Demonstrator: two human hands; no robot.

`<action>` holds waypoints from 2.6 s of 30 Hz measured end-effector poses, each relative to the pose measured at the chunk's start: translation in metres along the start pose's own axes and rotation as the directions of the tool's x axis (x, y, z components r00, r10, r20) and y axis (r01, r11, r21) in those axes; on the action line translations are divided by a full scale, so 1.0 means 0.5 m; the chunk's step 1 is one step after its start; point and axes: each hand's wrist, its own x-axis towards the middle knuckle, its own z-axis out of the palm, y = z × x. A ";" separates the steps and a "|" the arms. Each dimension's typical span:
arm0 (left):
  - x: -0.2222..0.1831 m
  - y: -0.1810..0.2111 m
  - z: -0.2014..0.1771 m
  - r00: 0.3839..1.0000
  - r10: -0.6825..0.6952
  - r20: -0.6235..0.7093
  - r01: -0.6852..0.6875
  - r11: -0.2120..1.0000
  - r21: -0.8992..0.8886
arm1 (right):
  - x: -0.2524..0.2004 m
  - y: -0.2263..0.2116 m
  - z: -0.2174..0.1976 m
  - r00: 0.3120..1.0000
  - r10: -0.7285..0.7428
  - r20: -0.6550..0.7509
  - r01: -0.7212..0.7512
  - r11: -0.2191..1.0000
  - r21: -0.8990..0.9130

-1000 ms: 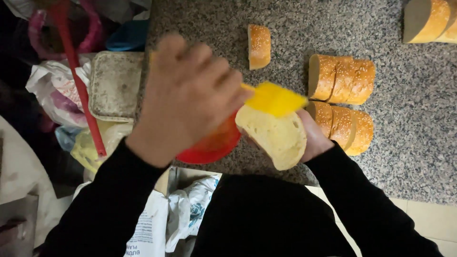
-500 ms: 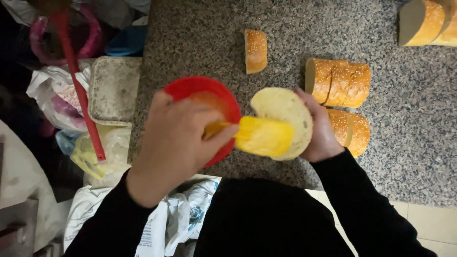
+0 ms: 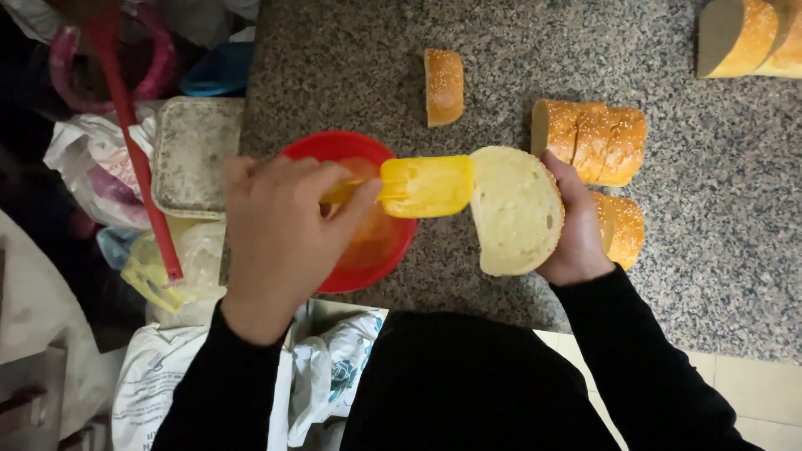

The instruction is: The person is using a yellow spatula to spread a yellow liquid, likely butter or egg wash, onto individual slices of bread in a bakery production area.

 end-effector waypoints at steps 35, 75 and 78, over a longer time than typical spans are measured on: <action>-0.021 0.127 0.125 0.895 -0.352 0.273 0.346 0.936 0.072 | 0.225 -0.275 -0.429 0.878 -0.445 -0.176 0.125 0.567 -0.814; -0.021 0.111 0.227 0.759 -0.556 0.340 0.454 0.825 0.335 | 0.521 -0.459 -0.467 0.410 -0.912 -0.010 -0.099 -0.033 -0.995; -0.029 0.114 0.242 0.802 -0.515 0.302 0.470 0.857 0.211 | 0.510 -0.482 -0.444 0.498 -0.861 -0.100 -0.138 0.035 -0.990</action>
